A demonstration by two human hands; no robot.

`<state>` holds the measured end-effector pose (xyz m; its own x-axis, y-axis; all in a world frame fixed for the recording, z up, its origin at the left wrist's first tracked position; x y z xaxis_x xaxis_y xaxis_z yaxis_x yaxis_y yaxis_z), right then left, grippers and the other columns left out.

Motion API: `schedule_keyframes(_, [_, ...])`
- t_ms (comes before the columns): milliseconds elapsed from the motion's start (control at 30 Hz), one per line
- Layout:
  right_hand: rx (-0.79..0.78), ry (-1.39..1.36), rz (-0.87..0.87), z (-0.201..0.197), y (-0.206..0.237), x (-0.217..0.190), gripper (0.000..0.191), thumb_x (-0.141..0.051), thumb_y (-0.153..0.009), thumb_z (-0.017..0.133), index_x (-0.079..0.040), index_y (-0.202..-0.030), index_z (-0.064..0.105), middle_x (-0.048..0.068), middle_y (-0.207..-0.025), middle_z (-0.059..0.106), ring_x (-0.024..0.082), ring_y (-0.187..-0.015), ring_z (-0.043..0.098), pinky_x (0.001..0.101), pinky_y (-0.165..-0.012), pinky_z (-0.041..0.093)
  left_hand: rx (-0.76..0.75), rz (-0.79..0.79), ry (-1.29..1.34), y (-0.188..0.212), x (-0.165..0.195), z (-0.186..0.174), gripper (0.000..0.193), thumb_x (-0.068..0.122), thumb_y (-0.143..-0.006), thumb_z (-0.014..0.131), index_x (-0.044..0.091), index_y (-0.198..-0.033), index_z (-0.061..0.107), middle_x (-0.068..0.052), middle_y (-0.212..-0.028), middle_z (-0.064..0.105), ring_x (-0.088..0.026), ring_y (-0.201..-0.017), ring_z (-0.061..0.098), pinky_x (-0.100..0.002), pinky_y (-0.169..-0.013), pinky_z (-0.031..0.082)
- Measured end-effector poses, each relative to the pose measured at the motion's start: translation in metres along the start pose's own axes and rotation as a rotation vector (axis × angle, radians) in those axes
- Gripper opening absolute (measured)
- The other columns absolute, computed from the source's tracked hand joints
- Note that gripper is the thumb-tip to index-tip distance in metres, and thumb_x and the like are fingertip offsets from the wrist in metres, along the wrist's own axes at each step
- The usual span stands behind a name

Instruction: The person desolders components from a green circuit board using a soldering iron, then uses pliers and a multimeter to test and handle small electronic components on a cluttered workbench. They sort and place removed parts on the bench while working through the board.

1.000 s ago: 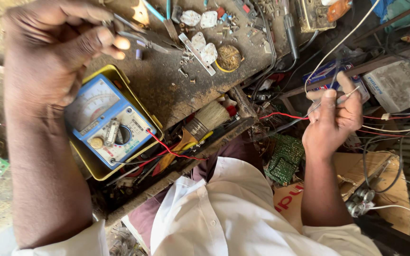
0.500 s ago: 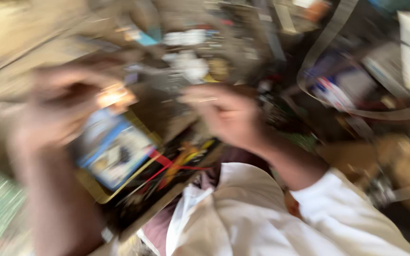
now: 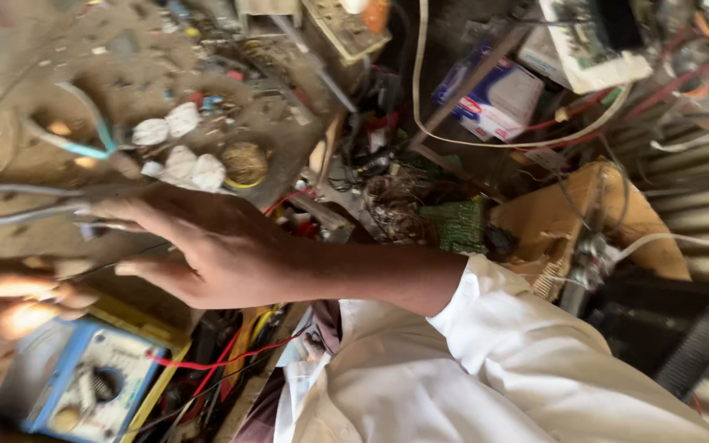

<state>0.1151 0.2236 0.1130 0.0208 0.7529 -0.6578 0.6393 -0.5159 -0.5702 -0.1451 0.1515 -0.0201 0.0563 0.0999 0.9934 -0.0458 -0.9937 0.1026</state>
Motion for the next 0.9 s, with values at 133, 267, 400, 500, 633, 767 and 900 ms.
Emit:
schedule_keyframes(133, [-0.148, -0.225, 0.175, 0.039, -0.022, 0.0, 0.037, -0.013, -0.101, 0.072, -0.005, -0.132, 0.053, 0.008, -0.105, 0.072, 0.017, -0.084, 0.074, 0.0313, -0.079, 0.06, 0.107, 0.144, -0.02, 0.01, 0.036, 0.014, 0.033, 0.004, -0.087, 0.075, 0.0, -0.12, 0.07, -0.014, -0.117, 0.074, -0.022, -0.109, 0.071, -0.037, -0.101, 0.058])
schedule_keyframes(267, [-0.073, -0.275, -0.014, 0.031, -0.033, -0.018, 0.031, 0.008, -0.102, 0.062, -0.001, -0.13, 0.056, 0.009, -0.117, 0.069, 0.014, -0.112, 0.068, 0.0302, -0.098, 0.056, -0.019, 0.334, 0.083, 0.004, 0.091, 0.045, 0.027, 0.001, -0.093, 0.075, -0.002, -0.12, 0.073, -0.012, -0.112, 0.075, -0.019, -0.099, 0.074, -0.032, -0.089, 0.063])
schedule_keyframes(400, [-0.202, -0.306, 0.294, 0.035, -0.027, 0.018, 0.02, 0.002, -0.1, 0.068, 0.001, -0.119, 0.062, 0.003, -0.094, 0.062, 0.005, -0.087, 0.057, 0.0233, -0.073, 0.048, -0.042, 0.345, 0.286, -0.007, 0.121, 0.065, 0.023, -0.004, -0.095, 0.076, -0.004, -0.118, 0.074, -0.013, -0.108, 0.076, -0.02, -0.096, 0.075, -0.033, -0.088, 0.065])
schedule_keyframes(500, [-0.166, -0.25, 0.207, 0.026, -0.027, 0.018, 0.012, 0.003, -0.102, 0.068, 0.002, -0.113, 0.064, 0.001, -0.097, 0.062, 0.005, -0.088, 0.054, 0.023, -0.077, 0.046, -0.051, 0.327, 0.173, -0.013, 0.131, 0.07, 0.022, -0.003, -0.095, 0.074, -0.001, -0.117, 0.075, -0.01, -0.106, 0.078, -0.017, -0.094, 0.076, -0.031, -0.09, 0.065])
schedule_keyframes(633, [-0.181, -0.274, 0.161, 0.025, -0.029, 0.013, 0.009, 0.004, -0.1, 0.067, 0.001, -0.107, 0.063, -0.001, -0.099, 0.062, 0.006, -0.09, 0.057, 0.0225, -0.079, 0.048, -0.021, 0.406, 0.173, -0.014, 0.138, 0.065, 0.024, -0.001, -0.094, 0.076, 0.0, -0.118, 0.075, -0.009, -0.105, 0.078, -0.014, -0.094, 0.076, -0.031, -0.09, 0.064])
schedule_keyframes(767, [-0.171, -0.272, 0.222, 0.027, -0.029, 0.013, 0.017, 0.003, -0.098, 0.069, 0.001, -0.114, 0.064, -0.002, -0.096, 0.064, 0.005, -0.085, 0.055, 0.022, -0.076, 0.046, 0.005, 0.409, 0.173, -0.017, 0.133, 0.063, 0.021, 0.003, -0.096, 0.075, 0.001, -0.118, 0.076, -0.007, -0.101, 0.079, -0.013, -0.089, 0.075, -0.029, -0.086, 0.064])
schedule_keyframes(900, [-0.113, -0.116, 0.148, 0.025, -0.033, 0.003, 0.017, 0.0, -0.098, 0.073, 0.001, -0.114, 0.067, 0.0, -0.094, 0.07, 0.005, -0.083, 0.061, 0.0226, -0.075, 0.051, 0.031, 0.464, 0.058, -0.016, 0.136, 0.061, 0.019, 0.005, -0.099, 0.075, 0.002, -0.118, 0.077, -0.006, -0.1, 0.078, -0.01, -0.087, 0.071, -0.027, -0.083, 0.062])
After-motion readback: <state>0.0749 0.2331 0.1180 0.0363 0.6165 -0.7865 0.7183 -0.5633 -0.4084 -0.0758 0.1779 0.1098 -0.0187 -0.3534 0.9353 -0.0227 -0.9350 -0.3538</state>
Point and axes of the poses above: each hand's wrist, its own y-axis away from the middle knuckle, its own z-axis out of the palm, x = y × z, the point moved 9 cm from there along -y, towards the middle knuckle
